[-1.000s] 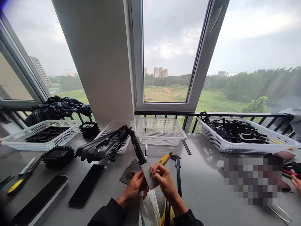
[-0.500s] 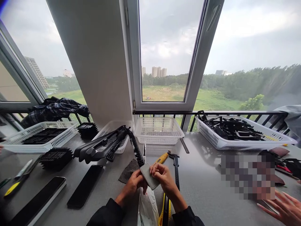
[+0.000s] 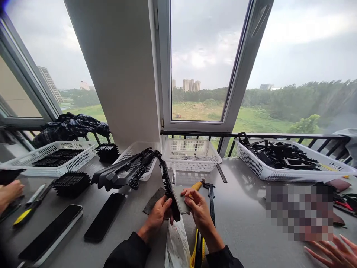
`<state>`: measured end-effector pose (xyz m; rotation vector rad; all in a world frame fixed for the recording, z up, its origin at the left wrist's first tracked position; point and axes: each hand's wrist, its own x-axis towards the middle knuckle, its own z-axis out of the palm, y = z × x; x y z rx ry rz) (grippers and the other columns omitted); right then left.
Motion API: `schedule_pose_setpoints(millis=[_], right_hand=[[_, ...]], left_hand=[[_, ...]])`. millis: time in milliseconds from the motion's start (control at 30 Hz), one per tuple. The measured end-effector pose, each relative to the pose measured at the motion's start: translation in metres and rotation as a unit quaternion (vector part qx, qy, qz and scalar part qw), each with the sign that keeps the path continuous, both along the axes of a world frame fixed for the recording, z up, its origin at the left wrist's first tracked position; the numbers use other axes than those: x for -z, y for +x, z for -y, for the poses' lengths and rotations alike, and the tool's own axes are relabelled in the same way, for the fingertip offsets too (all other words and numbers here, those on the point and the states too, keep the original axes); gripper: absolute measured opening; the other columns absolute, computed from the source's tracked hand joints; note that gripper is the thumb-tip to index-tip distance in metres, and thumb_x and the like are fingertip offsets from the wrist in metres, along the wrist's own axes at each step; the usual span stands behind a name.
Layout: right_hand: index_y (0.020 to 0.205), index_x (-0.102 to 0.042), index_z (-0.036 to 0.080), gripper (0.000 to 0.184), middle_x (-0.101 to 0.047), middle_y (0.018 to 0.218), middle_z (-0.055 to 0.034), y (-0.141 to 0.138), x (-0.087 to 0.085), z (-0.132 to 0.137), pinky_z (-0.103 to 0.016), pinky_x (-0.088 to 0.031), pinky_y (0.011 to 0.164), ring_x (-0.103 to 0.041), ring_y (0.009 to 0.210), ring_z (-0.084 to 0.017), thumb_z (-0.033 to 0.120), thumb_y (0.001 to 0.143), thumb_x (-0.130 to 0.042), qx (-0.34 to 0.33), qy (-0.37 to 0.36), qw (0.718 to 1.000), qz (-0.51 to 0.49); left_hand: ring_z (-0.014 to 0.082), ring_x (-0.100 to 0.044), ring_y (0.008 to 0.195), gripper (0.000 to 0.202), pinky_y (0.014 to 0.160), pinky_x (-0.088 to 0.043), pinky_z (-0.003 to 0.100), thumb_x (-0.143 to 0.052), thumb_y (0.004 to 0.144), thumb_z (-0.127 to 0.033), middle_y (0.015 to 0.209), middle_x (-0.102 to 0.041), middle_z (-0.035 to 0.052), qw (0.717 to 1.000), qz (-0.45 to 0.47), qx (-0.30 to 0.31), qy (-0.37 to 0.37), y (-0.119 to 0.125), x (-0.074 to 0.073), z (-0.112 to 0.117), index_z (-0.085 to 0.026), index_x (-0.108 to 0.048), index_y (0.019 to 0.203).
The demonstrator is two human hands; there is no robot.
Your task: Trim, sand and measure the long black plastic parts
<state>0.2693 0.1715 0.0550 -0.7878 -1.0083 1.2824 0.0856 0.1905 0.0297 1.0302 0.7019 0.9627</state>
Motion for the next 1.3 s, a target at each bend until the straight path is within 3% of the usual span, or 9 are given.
schedule_pose_setpoints(millis=[133,267,467,600,800,1033,1167,1300], right_hand=[[0.085,-0.074,0.025,0.035,-0.077,0.11,-0.0083,-0.002,-0.003,0.003,-0.032,-0.055,0.08,-0.069,0.098,-0.025,0.055,0.082,-0.092,-0.015,0.017,0.999,0.022],[0.084,-0.076,0.024,0.032,-0.079,0.108,-0.0086,-0.004,0.001,0.0,-0.031,-0.055,0.078,-0.071,0.092,-0.025,0.053,0.085,-0.09,-0.011,0.022,0.999,0.047],[0.081,-0.073,0.024,0.033,-0.079,0.106,-0.0072,0.004,0.004,-0.003,-0.031,-0.055,0.083,-0.07,0.097,-0.024,0.054,0.087,-0.087,0.033,0.035,0.997,0.062],[0.078,-0.074,0.023,0.032,-0.078,0.1,-0.0079,-0.002,0.004,-0.002,-0.032,-0.056,0.082,-0.071,0.092,-0.024,0.052,0.087,-0.086,0.019,0.045,0.996,0.08],[0.08,-0.073,0.023,0.023,-0.08,0.102,-0.0073,-0.003,0.005,-0.003,-0.03,-0.056,0.083,-0.073,0.095,-0.024,0.042,0.088,-0.082,0.055,0.046,0.993,0.098],[0.077,-0.073,0.024,0.024,-0.081,0.102,-0.0088,-0.002,0.002,-0.002,-0.032,-0.058,0.083,-0.073,0.095,-0.025,0.044,0.088,-0.08,0.076,0.065,0.989,0.113],[0.08,-0.071,0.025,0.02,-0.081,0.105,-0.0082,0.001,0.006,-0.003,-0.033,-0.057,0.09,-0.073,0.101,-0.025,0.04,0.09,-0.077,0.121,0.06,0.984,0.112],[0.081,-0.07,0.025,0.022,-0.079,0.111,-0.0083,0.003,0.007,-0.003,-0.034,-0.055,0.094,-0.072,0.105,-0.025,0.042,0.092,-0.075,0.149,0.061,0.981,0.11]], left_hand=[[0.0125,-0.057,0.041,0.085,0.041,-0.048,0.026,-0.081,0.076,-0.085,0.068,-0.063,-0.003,0.999,-0.007,0.026,0.022,0.006,0.0,0.005,-0.014,-0.066,0.12],[0.0098,-0.055,0.04,0.077,0.04,-0.045,0.023,-0.079,0.082,-0.082,0.069,-0.06,-0.0048,0.999,-0.02,0.035,0.034,0.01,-0.002,0.012,-0.015,-0.068,0.118],[0.011,-0.056,0.037,0.085,0.037,-0.044,0.025,-0.077,0.081,-0.084,0.076,-0.064,-0.0022,0.998,-0.033,0.042,0.034,0.013,-0.004,0.014,-0.013,-0.064,0.126],[0.013,-0.059,0.04,0.09,0.04,-0.048,0.027,-0.076,0.079,-0.088,0.08,-0.065,-0.0012,0.998,-0.046,0.013,0.032,0.014,-0.004,0.014,-0.014,-0.061,0.129],[0.009,-0.054,0.042,0.076,0.041,-0.046,0.024,-0.074,0.089,-0.077,0.083,-0.066,-0.0013,0.995,-0.076,-0.049,0.05,0.013,-0.006,0.015,-0.016,-0.057,0.131],[0.009,-0.054,0.041,0.074,0.04,-0.042,0.025,-0.073,0.09,-0.076,0.09,-0.069,0.0018,0.994,-0.079,0.001,0.075,0.01,-0.009,0.018,-0.017,-0.059,0.132],[0.0088,-0.053,0.043,0.068,0.043,-0.044,0.024,-0.072,0.091,-0.075,0.08,-0.064,-0.0015,0.995,-0.075,0.006,0.07,0.008,-0.007,0.016,-0.016,-0.063,0.123],[0.0116,-0.054,0.041,0.075,0.043,-0.047,0.027,-0.074,0.088,-0.078,0.072,-0.064,-0.0028,0.997,-0.055,0.022,0.047,0.007,-0.008,0.014,-0.015,-0.063,0.128]])
